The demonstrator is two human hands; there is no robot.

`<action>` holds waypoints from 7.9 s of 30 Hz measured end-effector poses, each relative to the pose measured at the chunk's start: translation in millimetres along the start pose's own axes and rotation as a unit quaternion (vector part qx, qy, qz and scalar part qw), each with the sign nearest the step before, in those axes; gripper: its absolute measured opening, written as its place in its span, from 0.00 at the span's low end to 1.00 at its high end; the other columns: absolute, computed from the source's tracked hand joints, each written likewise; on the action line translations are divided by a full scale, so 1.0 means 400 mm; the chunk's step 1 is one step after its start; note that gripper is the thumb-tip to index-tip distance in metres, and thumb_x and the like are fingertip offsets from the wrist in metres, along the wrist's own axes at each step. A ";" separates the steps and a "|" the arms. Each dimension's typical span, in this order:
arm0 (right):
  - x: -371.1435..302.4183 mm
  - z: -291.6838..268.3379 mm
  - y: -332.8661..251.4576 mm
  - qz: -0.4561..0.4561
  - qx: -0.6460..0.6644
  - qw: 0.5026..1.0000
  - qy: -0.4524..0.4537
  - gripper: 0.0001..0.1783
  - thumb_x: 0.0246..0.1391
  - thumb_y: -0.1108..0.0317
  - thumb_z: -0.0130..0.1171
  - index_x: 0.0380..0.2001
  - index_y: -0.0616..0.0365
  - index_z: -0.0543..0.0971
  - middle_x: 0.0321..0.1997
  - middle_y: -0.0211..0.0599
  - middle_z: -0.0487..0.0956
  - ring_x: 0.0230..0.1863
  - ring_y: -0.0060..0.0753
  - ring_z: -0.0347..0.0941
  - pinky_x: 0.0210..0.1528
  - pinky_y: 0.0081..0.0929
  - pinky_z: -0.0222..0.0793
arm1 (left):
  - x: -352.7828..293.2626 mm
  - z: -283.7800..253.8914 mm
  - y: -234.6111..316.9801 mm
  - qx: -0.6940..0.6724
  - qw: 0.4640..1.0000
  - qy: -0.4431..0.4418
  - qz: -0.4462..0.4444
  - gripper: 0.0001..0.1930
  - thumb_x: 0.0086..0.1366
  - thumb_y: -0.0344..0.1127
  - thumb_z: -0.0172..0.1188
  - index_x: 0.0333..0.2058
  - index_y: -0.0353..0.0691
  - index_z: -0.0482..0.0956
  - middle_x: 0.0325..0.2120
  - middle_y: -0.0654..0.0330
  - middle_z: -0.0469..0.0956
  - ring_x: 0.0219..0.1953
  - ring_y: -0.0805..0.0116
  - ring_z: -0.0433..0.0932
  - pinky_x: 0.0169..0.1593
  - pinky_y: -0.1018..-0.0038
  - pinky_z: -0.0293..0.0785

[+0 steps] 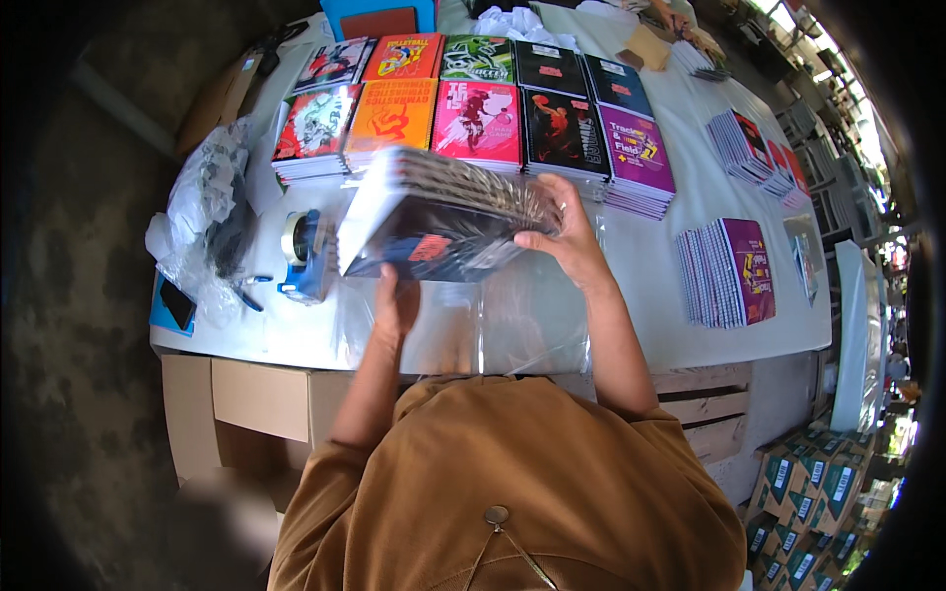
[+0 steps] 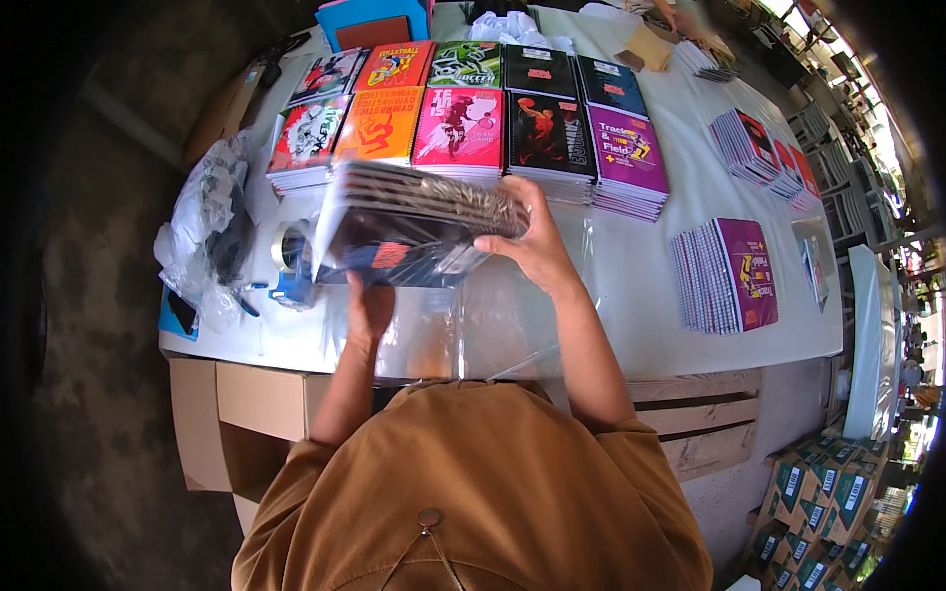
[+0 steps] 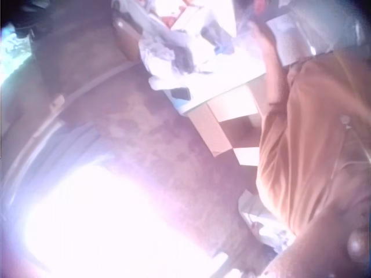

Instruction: The person assembles sets of notebooks with different sports-themed covers, stacks them together, and places them into clear plastic bags.

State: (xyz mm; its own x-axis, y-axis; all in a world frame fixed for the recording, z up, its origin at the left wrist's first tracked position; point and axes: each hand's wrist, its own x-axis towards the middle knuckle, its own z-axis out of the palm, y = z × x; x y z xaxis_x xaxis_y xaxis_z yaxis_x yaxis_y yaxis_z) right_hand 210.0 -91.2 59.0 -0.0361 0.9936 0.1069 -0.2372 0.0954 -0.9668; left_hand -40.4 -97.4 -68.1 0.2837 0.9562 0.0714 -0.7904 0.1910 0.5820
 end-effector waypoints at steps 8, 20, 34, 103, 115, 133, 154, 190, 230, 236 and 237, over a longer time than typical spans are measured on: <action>0.058 0.068 0.067 -0.333 -0.252 0.907 -0.048 0.11 0.45 0.68 0.67 0.31 0.60 0.76 0.33 0.35 0.75 0.39 0.25 0.71 0.44 0.24 0.65 | 0.118 0.214 0.185 0.567 0.754 -0.082 0.321 0.16 0.46 0.33 0.71 0.31 0.37 0.74 0.30 0.58 0.75 0.38 0.67 0.73 0.44 0.70 0.67; -0.116 0.137 0.022 -0.501 -0.349 0.773 -0.175 0.24 0.57 0.51 0.50 0.49 0.58 0.71 0.36 0.41 0.76 0.34 0.36 0.72 0.40 0.31 0.67 | 0.150 0.169 0.302 0.454 0.819 0.055 0.345 0.30 0.68 0.55 0.39 0.58 0.35 0.57 0.47 0.54 0.67 0.42 0.68 0.68 0.46 0.75 0.63; 0.071 0.199 0.020 -0.291 -0.545 0.786 0.006 0.24 0.55 0.69 0.47 0.54 0.67 0.66 0.59 0.53 0.66 0.63 0.48 0.57 0.64 0.44 0.49 | -0.007 0.274 0.082 0.776 0.554 0.127 0.273 0.15 0.64 0.34 0.53 0.48 0.39 0.76 0.54 0.54 0.69 0.60 0.53 0.61 0.63 0.63 0.50; -0.024 0.157 0.142 -0.382 -0.450 0.797 0.130 0.13 0.35 0.80 0.64 0.25 0.47 0.80 0.37 0.24 0.79 0.44 0.30 0.73 0.51 0.27 0.56 | -0.003 -0.193 0.563 0.535 0.705 0.295 -0.361 0.20 0.60 0.54 0.55 0.37 0.42 0.80 0.21 0.72 0.61 0.21 0.80 0.55 0.21 0.81 0.48; -0.016 0.161 0.150 -0.396 -0.443 0.794 0.130 0.13 0.35 0.78 0.66 0.25 0.45 0.80 0.37 0.24 0.79 0.43 0.29 0.73 0.50 0.27 0.56 | -0.212 -0.285 0.470 0.683 0.557 0.472 0.027 0.13 0.60 0.38 0.60 0.26 0.32 0.78 0.18 0.60 0.76 0.18 0.74 0.73 0.25 0.77 0.71; -0.042 0.152 0.094 -0.240 -0.580 0.777 0.042 0.28 0.41 0.73 0.58 0.49 0.36 0.76 0.57 0.27 0.67 0.51 0.34 0.63 0.48 0.34 0.54 | -0.007 0.317 0.040 0.384 0.869 0.299 -0.089 0.21 0.57 0.47 0.64 0.13 0.40 0.70 0.08 0.66 0.66 0.09 0.82 0.61 0.13 0.83 0.55; -0.515 -0.358 -0.200 -0.298 -0.801 0.500 0.139 0.18 0.44 0.66 0.61 0.42 0.37 0.77 0.51 0.24 0.72 0.58 0.29 0.65 0.58 0.39 0.61 | 0.215 0.642 -0.239 0.359 0.879 -0.106 -0.295 0.39 0.51 0.54 0.65 0.51 0.29 0.61 0.43 0.51 0.73 0.44 0.62 0.74 0.38 0.68 0.73; -0.298 -0.037 0.209 -0.104 -0.597 0.790 0.089 0.25 0.54 0.63 0.54 0.55 0.57 0.68 0.62 0.45 0.62 0.65 0.52 0.53 0.63 0.42 0.50 | -0.098 -0.119 0.068 0.902 0.422 0.081 -0.042 0.40 0.61 0.60 0.48 0.64 0.41 0.49 0.64 0.41 0.44 0.66 0.41 0.39 0.64 0.47 0.38; 0.369 -0.609 0.100 0.259 -0.611 0.664 0.343 0.53 0.50 0.33 0.45 0.64 0.67 0.48 0.69 0.61 0.41 0.68 0.71 0.28 0.66 0.59 0.24 | 0.592 0.321 -0.316 0.833 0.467 -0.252 0.155 0.36 0.57 0.44 0.59 0.60 0.36 0.56 0.60 0.46 0.57 0.64 0.49 0.52 0.64 0.58 0.50; 0.356 -0.610 0.037 0.344 -0.608 0.676 0.234 0.58 0.41 0.35 0.56 0.64 0.66 0.49 0.69 0.61 0.40 0.67 0.76 0.31 0.64 0.64 0.30 | 0.616 0.260 -0.330 0.850 0.436 -0.254 0.152 0.33 0.58 0.46 0.57 0.59 0.38 0.60 0.61 0.47 0.57 0.62 0.49 0.57 0.63 0.60 0.53; 0.356 -0.619 0.027 0.344 -0.610 0.675 0.232 0.58 0.41 0.35 0.56 0.64 0.66 0.49 0.69 0.61 0.40 0.67 0.76 0.31 0.64 0.64 0.30 | 0.620 0.259 -0.328 0.836 0.445 -0.261 0.187 0.29 0.59 0.46 0.56 0.57 0.40 0.64 0.56 0.47 0.64 0.57 0.51 0.64 0.59 0.61 0.60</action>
State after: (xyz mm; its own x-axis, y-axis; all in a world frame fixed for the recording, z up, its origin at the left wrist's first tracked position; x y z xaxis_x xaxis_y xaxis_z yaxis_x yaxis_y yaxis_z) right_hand 442.7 66.3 6.3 0.6442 0.7137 -0.2751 0.6675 -0.7002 -0.2533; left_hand 189.8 92.0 -42.8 0.7346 0.5869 0.3406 0.5499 -0.8089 0.2080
